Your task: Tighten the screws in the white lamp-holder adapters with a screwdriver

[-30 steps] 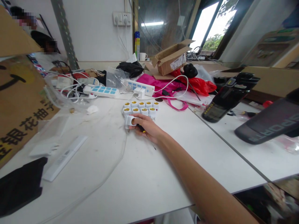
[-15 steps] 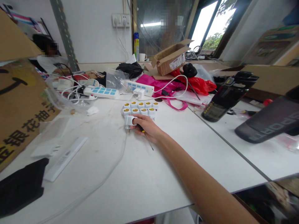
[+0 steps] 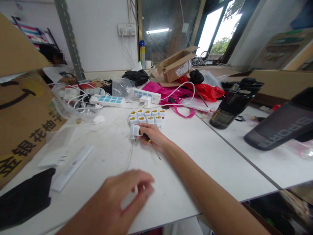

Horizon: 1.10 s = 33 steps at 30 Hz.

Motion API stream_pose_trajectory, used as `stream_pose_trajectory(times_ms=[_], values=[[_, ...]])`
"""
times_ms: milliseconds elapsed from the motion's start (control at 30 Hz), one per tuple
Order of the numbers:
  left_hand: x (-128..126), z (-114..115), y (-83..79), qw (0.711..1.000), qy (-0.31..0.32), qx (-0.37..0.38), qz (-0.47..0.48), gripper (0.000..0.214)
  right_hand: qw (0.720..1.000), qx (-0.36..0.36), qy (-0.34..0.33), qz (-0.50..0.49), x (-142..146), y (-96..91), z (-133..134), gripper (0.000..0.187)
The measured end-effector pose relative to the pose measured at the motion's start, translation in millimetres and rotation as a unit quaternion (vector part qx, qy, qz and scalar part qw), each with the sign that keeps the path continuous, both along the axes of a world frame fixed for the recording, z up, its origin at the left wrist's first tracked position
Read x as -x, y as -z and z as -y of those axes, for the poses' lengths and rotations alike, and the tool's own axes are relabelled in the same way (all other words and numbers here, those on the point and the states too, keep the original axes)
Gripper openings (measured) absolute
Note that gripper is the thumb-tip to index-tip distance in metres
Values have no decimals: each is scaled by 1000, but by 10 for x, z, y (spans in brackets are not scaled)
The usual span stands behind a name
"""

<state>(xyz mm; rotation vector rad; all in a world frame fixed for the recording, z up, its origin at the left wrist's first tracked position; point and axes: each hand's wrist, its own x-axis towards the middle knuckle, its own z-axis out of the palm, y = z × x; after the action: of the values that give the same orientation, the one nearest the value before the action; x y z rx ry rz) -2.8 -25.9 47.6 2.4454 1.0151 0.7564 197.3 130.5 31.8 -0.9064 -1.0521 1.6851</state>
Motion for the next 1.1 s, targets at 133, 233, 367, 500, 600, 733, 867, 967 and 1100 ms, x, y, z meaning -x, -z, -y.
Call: stream_pose_trajectory(times_ms=[133, 233, 367, 500, 600, 733, 867, 967, 1100], values=[[-230, -898, -276, 983, -105, -117, 93, 21, 1000, -10, 18, -12, -2, -4, 7, 16], [-316, -1337, -189, 979, -130, -135, 79, 25, 999, -11, 25, -20, 3, 3, -4, 15], [-320, -1543, 59, 982, -120, -120, 81, 16, 1000, -6, 23, -20, 18, 32, -25, 19], [-252, -1547, 171, 973, -154, -130, 117, 18, 1000, -1, 8, -19, 34, 45, -26, 36], [-181, -1553, 184, 973, -147, -130, 123, 18, 1000, 5, 4, -13, 35, 32, -12, 45], [-107, -1584, 207, 975, -125, -124, 136, 22, 1000, 6, -10, 1, 13, 7, 22, 58], [-67, -1600, 241, 978, -92, -127, 137, 24, 1000, -1, -22, 16, -20, -1, 54, 65], [-50, -1593, 239, 983, -64, -115, 131, 24, 999, -16, -28, 23, -32, 7, 66, 63], [-47, -1577, 207, 983, -56, -107, 139, 21, 999, -25, -41, 16, -25, 17, 77, 59]])
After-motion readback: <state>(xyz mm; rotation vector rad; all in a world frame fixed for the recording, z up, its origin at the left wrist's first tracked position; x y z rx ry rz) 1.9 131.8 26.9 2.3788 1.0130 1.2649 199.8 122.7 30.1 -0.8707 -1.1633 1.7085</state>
